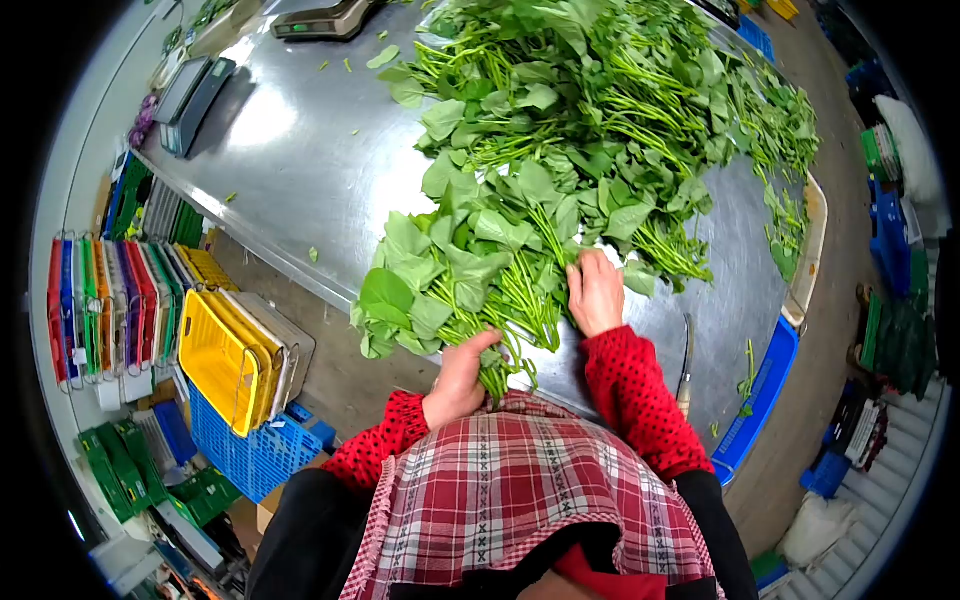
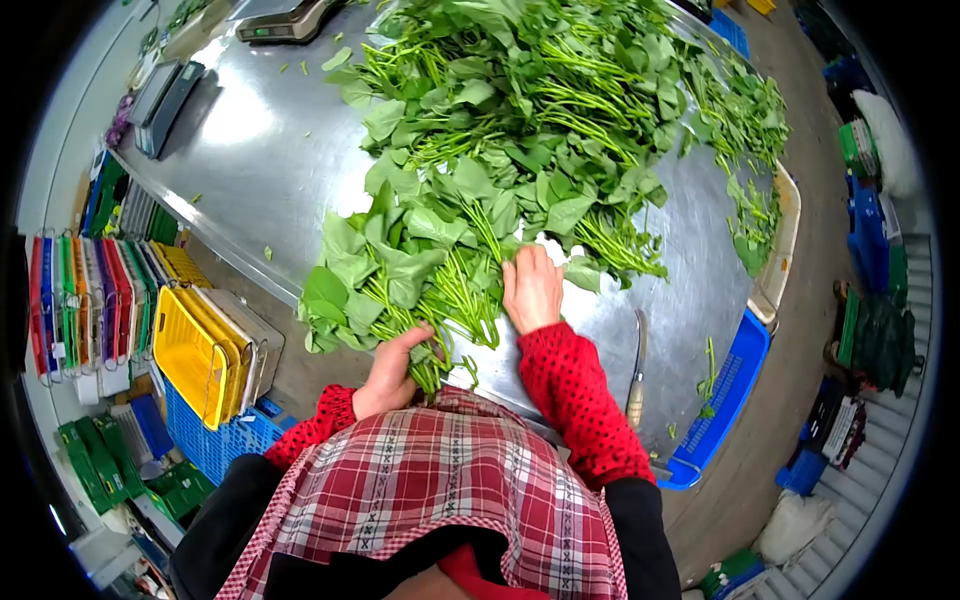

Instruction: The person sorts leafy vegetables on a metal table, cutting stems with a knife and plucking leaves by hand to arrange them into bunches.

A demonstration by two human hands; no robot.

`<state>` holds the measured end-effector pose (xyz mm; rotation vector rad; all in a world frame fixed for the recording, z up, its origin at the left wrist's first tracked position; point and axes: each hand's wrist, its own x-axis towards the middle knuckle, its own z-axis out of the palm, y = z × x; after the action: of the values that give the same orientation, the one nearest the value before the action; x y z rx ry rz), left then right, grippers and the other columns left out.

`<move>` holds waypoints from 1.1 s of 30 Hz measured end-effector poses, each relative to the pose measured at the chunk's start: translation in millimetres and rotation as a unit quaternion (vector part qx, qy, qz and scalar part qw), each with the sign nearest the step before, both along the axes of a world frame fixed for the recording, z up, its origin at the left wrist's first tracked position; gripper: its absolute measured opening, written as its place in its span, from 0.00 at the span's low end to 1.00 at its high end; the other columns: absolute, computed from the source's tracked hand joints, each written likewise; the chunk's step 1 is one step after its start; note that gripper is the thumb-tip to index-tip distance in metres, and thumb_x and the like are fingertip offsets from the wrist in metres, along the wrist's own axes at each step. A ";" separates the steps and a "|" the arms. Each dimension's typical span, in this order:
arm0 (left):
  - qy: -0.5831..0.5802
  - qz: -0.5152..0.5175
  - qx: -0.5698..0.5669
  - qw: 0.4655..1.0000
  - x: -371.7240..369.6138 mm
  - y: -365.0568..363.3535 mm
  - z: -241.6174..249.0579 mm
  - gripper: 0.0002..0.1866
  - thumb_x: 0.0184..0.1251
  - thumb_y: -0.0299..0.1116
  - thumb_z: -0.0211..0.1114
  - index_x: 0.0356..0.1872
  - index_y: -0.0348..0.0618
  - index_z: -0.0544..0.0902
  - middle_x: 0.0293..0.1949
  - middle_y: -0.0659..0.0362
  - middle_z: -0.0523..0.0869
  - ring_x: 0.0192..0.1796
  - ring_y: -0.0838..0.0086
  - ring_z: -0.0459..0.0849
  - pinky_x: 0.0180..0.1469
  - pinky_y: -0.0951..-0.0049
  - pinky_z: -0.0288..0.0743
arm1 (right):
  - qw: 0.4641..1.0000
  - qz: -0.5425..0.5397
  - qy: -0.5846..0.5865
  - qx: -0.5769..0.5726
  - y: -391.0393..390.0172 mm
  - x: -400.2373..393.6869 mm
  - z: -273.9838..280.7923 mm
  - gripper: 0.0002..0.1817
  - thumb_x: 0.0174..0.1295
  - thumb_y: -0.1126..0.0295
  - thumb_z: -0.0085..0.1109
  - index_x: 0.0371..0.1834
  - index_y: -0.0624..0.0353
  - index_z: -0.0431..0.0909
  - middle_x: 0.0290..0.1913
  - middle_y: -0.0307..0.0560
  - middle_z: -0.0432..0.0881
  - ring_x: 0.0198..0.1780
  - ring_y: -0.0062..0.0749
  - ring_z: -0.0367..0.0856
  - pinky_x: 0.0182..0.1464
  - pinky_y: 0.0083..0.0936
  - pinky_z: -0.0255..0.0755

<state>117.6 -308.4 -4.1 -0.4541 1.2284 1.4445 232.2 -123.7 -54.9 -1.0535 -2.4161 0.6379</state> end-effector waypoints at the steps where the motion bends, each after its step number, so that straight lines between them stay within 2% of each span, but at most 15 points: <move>1: -0.011 0.012 0.009 1.000 5.4 -1.1 -16.9 0.08 0.64 0.28 0.62 0.42 0.37 0.79 0.35 0.57 0.83 0.33 0.71 0.82 0.38 0.70 0.79 | 0.999 -0.015 -0.047 -0.012 -10.4 -1.0 3.4 0.13 0.64 0.64 0.56 0.36 0.65 0.71 0.34 0.63 0.76 0.37 0.61 0.77 0.37 0.50 0.70; 3: -0.037 0.014 0.009 0.999 15.1 7.4 -36.0 0.11 0.63 0.28 0.64 0.45 0.37 0.80 0.39 0.57 0.85 0.37 0.71 0.84 0.42 0.70 0.79 | 0.972 -0.050 -0.102 -0.204 -33.5 -9.3 11.8 0.14 0.66 0.63 0.53 0.39 0.67 0.71 0.31 0.67 0.77 0.37 0.64 0.77 0.38 0.52 0.70; 7: 0.071 0.078 0.036 0.994 21.3 22.6 3.3 0.17 0.57 0.22 0.69 0.48 0.34 0.80 0.43 0.58 0.85 0.42 0.75 0.81 0.45 0.72 0.74 | 0.933 -0.029 0.092 -0.348 -46.2 -21.1 -9.8 0.13 0.69 0.68 0.47 0.45 0.69 0.70 0.35 0.69 0.79 0.40 0.57 0.81 0.43 0.42 0.73; 12: 0.273 0.056 0.156 0.948 -3.5 33.1 66.9 0.18 0.59 0.22 0.69 0.51 0.38 0.79 0.48 0.61 0.83 0.49 0.76 0.80 0.53 0.72 0.72 | 0.939 0.007 0.274 -0.206 -43.7 -58.1 112.5 0.09 0.67 0.72 0.50 0.46 0.66 0.69 0.35 0.62 0.78 0.38 0.52 0.80 0.40 0.36 0.72; 14: 0.291 0.057 0.189 0.936 -1.0 24.7 -8.7 0.19 0.63 0.26 0.67 0.56 0.38 0.76 0.52 0.61 0.80 0.52 0.75 0.78 0.55 0.72 0.71 | 0.970 0.033 0.225 -0.085 -32.0 -67.5 118.7 0.07 0.68 0.72 0.49 0.44 0.65 0.69 0.31 0.57 0.77 0.32 0.45 0.78 0.38 0.32 0.73; 15: 0.177 0.102 0.209 0.956 5.9 32.6 -24.1 0.20 0.64 0.27 0.66 0.57 0.39 0.75 0.54 0.60 0.80 0.53 0.74 0.78 0.56 0.71 0.71 | 0.984 0.021 0.169 -0.055 -28.4 -70.5 97.9 0.09 0.66 0.70 0.52 0.42 0.66 0.69 0.30 0.63 0.77 0.30 0.60 0.77 0.34 0.42 0.73; 16: 0.188 0.131 0.106 0.968 13.3 47.5 -34.6 0.20 0.65 0.28 0.65 0.58 0.39 0.75 0.54 0.59 0.80 0.54 0.72 0.78 0.58 0.69 0.71 | 0.993 0.017 0.044 -0.106 -27.4 -67.1 66.8 0.10 0.65 0.69 0.53 0.40 0.65 0.69 0.32 0.63 0.78 0.33 0.60 0.78 0.35 0.45 0.73; 17: -0.001 0.138 0.070 0.988 14.1 48.0 -28.8 0.20 0.64 0.27 0.66 0.57 0.39 0.75 0.54 0.58 0.80 0.53 0.72 0.78 0.56 0.69 0.73 | 0.984 0.014 -0.082 -0.157 -27.1 -60.4 32.4 0.11 0.65 0.67 0.54 0.38 0.64 0.69 0.33 0.63 0.79 0.36 0.61 0.79 0.36 0.48 0.73; 21: 0.017 0.105 0.065 0.992 14.2 24.7 -36.0 0.19 0.66 0.28 0.64 0.57 0.37 0.75 0.53 0.57 0.82 0.49 0.69 0.82 0.51 0.68 0.77 | 0.991 -0.037 0.084 -0.098 -35.4 -25.9 28.9 0.17 0.61 0.65 0.59 0.47 0.65 0.71 0.44 0.63 0.76 0.44 0.58 0.77 0.45 0.45 0.72; 23: -0.034 0.035 0.081 0.996 8.2 14.8 -30.7 0.18 0.69 0.30 0.62 0.57 0.37 0.75 0.51 0.56 0.83 0.47 0.68 0.84 0.48 0.68 0.79 | 0.996 -0.068 0.042 -0.031 -20.1 -9.6 30.2 0.21 0.61 0.62 0.60 0.51 0.66 0.72 0.47 0.60 0.77 0.48 0.53 0.77 0.49 0.38 0.72; 25: -0.072 -0.017 0.047 0.996 9.1 11.9 -38.0 0.18 0.71 0.31 0.60 0.59 0.38 0.74 0.52 0.55 0.82 0.46 0.70 0.84 0.47 0.67 0.80 | 0.926 -0.023 0.030 -0.376 -16.2 -6.5 28.9 0.24 0.63 0.58 0.58 0.52 0.68 0.72 0.42 0.61 0.79 0.44 0.47 0.79 0.48 0.36 0.72; 26: -0.073 -0.029 0.068 0.995 12.0 11.5 -54.3 0.20 0.72 0.35 0.58 0.61 0.38 0.70 0.54 0.54 0.81 0.49 0.68 0.83 0.51 0.65 0.78 | 0.912 0.027 0.006 -0.410 -21.4 -8.5 29.2 0.30 0.61 0.51 0.59 0.51 0.71 0.71 0.41 0.63 0.80 0.43 0.45 0.80 0.48 0.37 0.72; 27: -0.074 -0.040 0.092 0.992 14.4 15.4 -70.6 0.23 0.74 0.38 0.56 0.64 0.38 0.67 0.55 0.53 0.79 0.52 0.66 0.81 0.56 0.63 0.77 | 0.933 0.082 -0.032 -0.348 -29.0 -11.8 24.7 0.39 0.53 0.42 0.64 0.48 0.74 0.72 0.45 0.65 0.78 0.49 0.55 0.77 0.54 0.39 0.70; 29: -0.047 -0.080 0.117 0.989 2.2 26.8 -79.1 0.23 0.75 0.40 0.54 0.64 0.39 0.67 0.54 0.53 0.78 0.52 0.66 0.80 0.57 0.64 0.75 | 0.957 0.158 -0.141 -0.197 -34.3 -16.6 39.0 0.43 0.41 0.41 0.72 0.44 0.73 0.71 0.44 0.63 0.76 0.48 0.55 0.76 0.52 0.40 0.70; 33: -0.132 -0.221 0.100 0.961 -15.2 28.4 -62.6 0.26 0.75 0.47 0.52 0.64 0.40 0.67 0.54 0.52 0.79 0.55 0.66 0.79 0.59 0.65 0.73 | 0.963 0.189 -0.160 -0.109 -35.7 -24.0 28.7 0.47 0.25 0.47 0.80 0.43 0.71 0.67 0.42 0.60 0.74 0.45 0.53 0.75 0.45 0.40 0.71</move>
<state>102.4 -279.9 -66.7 -0.2056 0.8885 1.0693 208.3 -159.4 -26.2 -0.8291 -2.9208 0.9406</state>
